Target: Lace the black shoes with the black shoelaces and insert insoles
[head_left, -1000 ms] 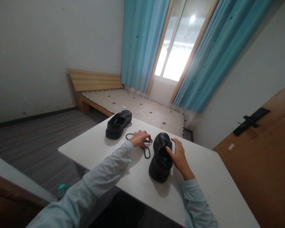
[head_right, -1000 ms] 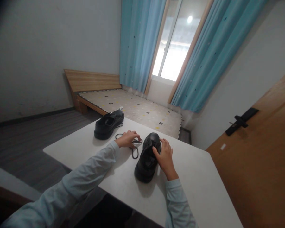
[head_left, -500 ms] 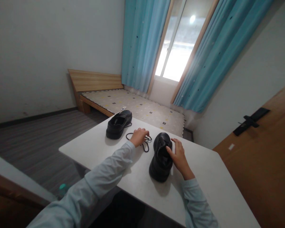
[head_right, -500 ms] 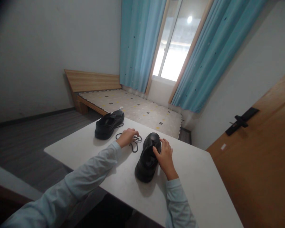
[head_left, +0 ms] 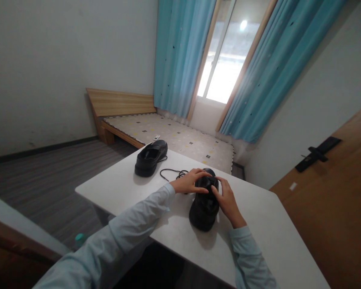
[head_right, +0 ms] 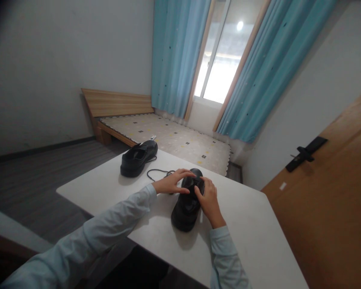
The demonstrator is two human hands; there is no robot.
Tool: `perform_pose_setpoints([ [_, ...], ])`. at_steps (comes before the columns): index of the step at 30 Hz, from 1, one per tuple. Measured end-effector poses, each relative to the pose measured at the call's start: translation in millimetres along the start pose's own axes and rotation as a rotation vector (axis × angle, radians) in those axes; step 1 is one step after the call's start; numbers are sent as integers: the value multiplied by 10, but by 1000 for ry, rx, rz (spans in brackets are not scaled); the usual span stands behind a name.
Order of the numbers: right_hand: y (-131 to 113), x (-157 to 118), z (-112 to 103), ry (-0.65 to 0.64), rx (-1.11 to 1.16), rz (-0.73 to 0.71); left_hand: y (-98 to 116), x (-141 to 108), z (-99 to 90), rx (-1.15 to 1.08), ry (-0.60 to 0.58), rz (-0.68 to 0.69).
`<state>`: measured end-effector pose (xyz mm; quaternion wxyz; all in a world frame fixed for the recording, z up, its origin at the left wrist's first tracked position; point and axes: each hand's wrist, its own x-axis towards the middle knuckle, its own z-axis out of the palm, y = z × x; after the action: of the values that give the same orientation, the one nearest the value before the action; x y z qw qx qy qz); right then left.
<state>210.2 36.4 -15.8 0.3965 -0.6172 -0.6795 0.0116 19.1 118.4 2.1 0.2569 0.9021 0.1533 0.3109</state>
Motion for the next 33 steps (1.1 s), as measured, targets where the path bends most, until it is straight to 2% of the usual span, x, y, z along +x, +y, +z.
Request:
perform_pose_setpoints([
  [7,-10,-8,-25,-39,1,-10,49,11,23,27,-11,-28],
  [13,-10,-10,-19,-23,-5,-4,99,45,-2,26,-21,32],
  [21,-27,-7,-47,-47,2,7,451,137,-175,71,-50,87],
  [24,-26,-11,-52,-45,7,8,582,181,-187,122,-134,87],
  [29,-8,-19,-49,-12,14,-1,760,259,-109,284,-408,11],
  [33,-10,-27,-53,3,40,-3,874,388,-36,448,-517,-60],
])
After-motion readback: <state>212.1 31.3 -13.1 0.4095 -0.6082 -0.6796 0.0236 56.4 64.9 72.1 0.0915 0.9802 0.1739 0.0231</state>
